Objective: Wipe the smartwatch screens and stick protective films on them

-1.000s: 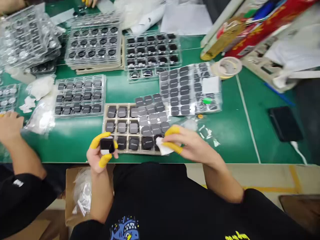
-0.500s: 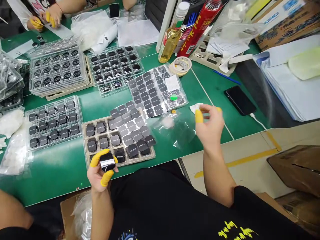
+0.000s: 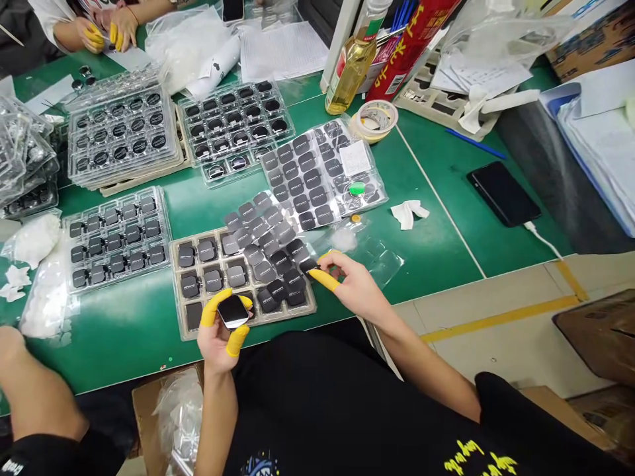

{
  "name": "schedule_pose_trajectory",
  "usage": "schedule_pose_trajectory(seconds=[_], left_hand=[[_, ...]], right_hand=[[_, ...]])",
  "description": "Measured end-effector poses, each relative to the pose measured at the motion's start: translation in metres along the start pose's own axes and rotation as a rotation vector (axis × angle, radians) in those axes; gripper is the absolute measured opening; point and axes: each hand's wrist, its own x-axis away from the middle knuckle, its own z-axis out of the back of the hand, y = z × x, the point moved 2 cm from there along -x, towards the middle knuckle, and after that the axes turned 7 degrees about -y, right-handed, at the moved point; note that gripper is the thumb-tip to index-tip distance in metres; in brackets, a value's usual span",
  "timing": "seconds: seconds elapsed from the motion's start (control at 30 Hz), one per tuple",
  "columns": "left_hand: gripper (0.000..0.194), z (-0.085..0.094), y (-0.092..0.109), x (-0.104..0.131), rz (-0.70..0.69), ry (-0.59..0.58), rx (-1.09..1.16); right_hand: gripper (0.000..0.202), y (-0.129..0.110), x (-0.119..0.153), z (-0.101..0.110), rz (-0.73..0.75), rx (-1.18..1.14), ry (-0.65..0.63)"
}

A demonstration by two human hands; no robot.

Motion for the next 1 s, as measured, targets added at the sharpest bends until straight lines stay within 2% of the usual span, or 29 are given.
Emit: schedule_pose_trajectory(seconds=[0.1,0.17,0.3,0.43,0.57,0.67,0.8,0.93,1.0], left_hand=[[0.055,-0.01,0.011,-0.015,-0.12,0.036,-0.038],[0.054,-0.019,0.021,-0.026,-0.211,0.086,-0.08],[0.054,-0.037,0.039,-0.041,-0.352,0.214,-0.173],[0.06,-0.044,0.043,-0.042,-0.292,0.229,-0.222],[0.058,-0.043,0.042,-0.033,-0.276,0.251,-0.254],[0.053,-0.044,0.046,-0.03,-0.389,0.341,-0.322],[0.05,-0.048,0.059,-0.035,-0.547,0.46,-0.403],[0.052,-0.051,0.075,-0.045,-0.597,0.576,-0.524],[0.054,-0.051,0.084,-0.05,-0.591,0.624,-0.58]], right_hand=[[0.045,-0.011,-0.001,-0.001,0.103,-0.129,0.037],[0.05,-0.021,-0.001,-0.009,0.177,-0.226,0.019],[0.055,-0.047,0.005,-0.039,0.291,-0.406,-0.129],[0.054,-0.068,0.015,-0.067,0.338,-0.531,-0.26],[0.053,-0.073,0.019,-0.082,0.351,-0.588,-0.29],[0.048,-0.073,0.024,-0.086,0.359,-0.594,-0.282],[0.029,-0.079,0.035,-0.082,0.421,-0.548,-0.245],[0.008,-0.091,0.045,-0.073,0.605,-0.319,-0.19],[0.011,-0.097,0.05,-0.067,0.695,-0.149,-0.105]])
